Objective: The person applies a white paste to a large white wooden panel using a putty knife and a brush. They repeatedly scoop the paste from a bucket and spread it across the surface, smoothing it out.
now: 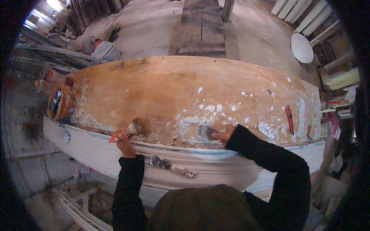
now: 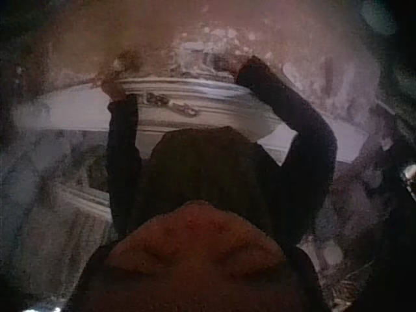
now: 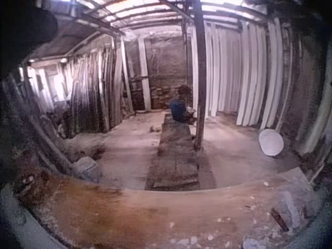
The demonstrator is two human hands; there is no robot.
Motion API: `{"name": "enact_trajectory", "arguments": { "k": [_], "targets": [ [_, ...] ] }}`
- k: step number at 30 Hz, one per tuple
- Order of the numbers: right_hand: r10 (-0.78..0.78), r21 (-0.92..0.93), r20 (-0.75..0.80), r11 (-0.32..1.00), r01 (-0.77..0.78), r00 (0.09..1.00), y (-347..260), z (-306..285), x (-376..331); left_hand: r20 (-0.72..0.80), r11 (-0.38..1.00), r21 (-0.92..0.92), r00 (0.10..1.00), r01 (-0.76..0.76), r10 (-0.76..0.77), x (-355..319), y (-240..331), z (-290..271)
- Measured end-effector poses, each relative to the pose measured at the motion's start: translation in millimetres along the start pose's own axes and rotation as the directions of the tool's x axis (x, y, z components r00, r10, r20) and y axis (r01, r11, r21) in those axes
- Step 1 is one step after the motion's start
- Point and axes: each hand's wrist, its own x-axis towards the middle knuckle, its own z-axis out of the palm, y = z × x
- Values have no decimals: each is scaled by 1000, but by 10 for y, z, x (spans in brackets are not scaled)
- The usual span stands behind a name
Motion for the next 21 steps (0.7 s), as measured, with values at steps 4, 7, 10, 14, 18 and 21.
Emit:
{"name": "enact_trajectory", "arguments": {
  "k": [4,7,10,14,18,21],
  "targets": [
    [-200,-350,-18,919,181,980,-2,99,-21,7,986,103,992,-130,130,-26,-8,7],
    [8,-311,2,951,-7,1000,-251,46,95,34,997,31,997,-75,74,-25,54,38],
    [13,-133,-15,991,-15,1000,-32,98,119,17,997,-32,997,-71,72,-70,220,165],
    [315,194,285,906,-376,905,-214,90,363,-18,975,136,983,-178,182,-41,112,89],
    [-293,-360,-94,901,242,951,-212,217,483,7,998,-56,999,40,-40,-68,221,190],
    [162,215,39,962,-167,986,-364,66,461,25,997,-71,1000,-3,5,-36,84,31]
  ]
}}
